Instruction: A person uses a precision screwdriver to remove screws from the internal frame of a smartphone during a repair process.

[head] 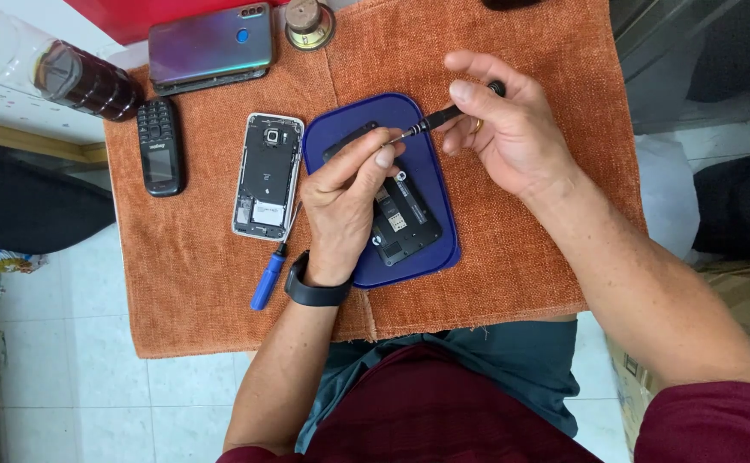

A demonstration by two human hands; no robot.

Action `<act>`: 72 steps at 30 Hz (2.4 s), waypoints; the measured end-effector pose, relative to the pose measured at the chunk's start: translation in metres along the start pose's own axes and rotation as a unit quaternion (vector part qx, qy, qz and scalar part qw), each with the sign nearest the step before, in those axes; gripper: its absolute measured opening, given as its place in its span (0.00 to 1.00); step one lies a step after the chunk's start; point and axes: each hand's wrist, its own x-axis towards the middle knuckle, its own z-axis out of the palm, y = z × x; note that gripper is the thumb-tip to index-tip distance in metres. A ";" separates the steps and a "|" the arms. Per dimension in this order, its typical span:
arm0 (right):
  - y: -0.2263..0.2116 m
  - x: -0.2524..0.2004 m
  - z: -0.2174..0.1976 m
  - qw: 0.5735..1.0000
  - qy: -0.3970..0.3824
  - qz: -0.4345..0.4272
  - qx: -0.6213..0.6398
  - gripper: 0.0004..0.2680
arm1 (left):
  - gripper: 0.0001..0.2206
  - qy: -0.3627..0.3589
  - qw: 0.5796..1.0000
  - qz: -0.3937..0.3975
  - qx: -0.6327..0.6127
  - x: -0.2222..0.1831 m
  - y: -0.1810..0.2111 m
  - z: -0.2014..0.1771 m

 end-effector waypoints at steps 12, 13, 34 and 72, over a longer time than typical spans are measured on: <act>0.002 -0.001 -0.001 1.000 -0.014 0.017 0.022 0.13 | 0.09 -0.014 0.999 0.021 -0.033 -0.002 -0.005 -0.001; 0.002 -0.001 -0.001 0.999 -0.018 0.021 0.021 0.14 | 0.09 -0.013 0.999 0.027 -0.030 -0.002 -0.005 0.000; 0.003 -0.006 0.004 1.000 0.001 0.005 0.010 0.14 | 0.12 -0.002 0.997 0.000 -0.071 -0.004 -0.004 0.001; 0.038 -0.130 -0.013 0.941 0.031 -0.136 -0.308 0.15 | 0.08 -0.132 0.823 0.171 0.526 -0.102 0.017 -0.059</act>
